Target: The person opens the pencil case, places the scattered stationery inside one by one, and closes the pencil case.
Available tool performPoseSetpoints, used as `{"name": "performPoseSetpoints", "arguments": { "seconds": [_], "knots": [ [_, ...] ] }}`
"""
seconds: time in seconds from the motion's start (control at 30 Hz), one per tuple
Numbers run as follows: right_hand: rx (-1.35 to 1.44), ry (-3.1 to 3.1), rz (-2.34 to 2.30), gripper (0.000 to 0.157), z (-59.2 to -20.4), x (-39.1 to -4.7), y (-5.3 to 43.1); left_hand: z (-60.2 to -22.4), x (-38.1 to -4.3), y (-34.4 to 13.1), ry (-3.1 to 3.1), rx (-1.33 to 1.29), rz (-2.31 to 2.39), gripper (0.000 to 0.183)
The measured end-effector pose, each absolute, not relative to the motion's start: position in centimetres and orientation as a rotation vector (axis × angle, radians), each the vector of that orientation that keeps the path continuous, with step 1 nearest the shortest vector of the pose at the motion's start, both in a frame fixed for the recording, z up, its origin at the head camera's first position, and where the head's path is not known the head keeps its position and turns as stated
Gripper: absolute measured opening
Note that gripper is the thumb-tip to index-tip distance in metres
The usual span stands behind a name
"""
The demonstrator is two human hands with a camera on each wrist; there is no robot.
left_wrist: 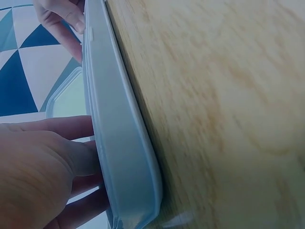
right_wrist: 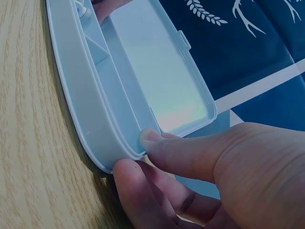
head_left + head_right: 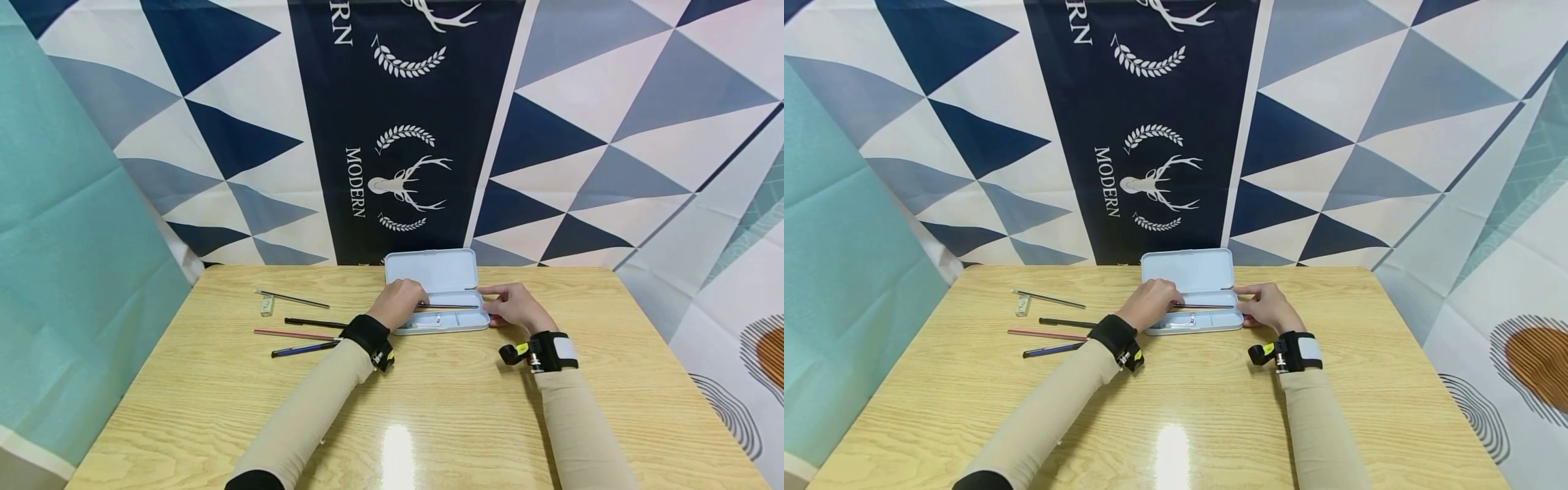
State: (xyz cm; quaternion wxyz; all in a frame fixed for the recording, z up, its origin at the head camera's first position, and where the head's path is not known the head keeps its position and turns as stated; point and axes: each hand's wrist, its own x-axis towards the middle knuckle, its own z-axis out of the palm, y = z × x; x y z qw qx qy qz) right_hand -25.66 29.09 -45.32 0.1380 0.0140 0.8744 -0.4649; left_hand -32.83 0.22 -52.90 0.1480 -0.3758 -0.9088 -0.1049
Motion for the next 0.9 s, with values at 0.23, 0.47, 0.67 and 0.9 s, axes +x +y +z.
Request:
{"name": "performPoseSetpoints", "arguments": {
  "seconds": [0.23,0.47,0.67,0.9],
  "knots": [
    [0.041,2.536,-1.338,0.054,-45.4,-25.7,29.1,-47.4,-28.9,0.0,-2.688,-1.116,-0.321,0.031],
    [0.043,2.537,-1.340,0.054,-45.3,-25.5,29.0,-44.8,-27.2,-0.1,-2.733,-1.113,-0.273,0.023],
    [0.019,2.546,-1.329,0.055,-45.2,-25.5,29.0,-43.9,-27.3,-0.3,-2.710,-1.120,-0.258,0.021],
    [0.024,2.548,-1.317,0.055,-45.2,-25.5,29.0,-43.5,-27.0,-0.3,-2.713,-1.088,-0.238,0.023]
  ]
}}
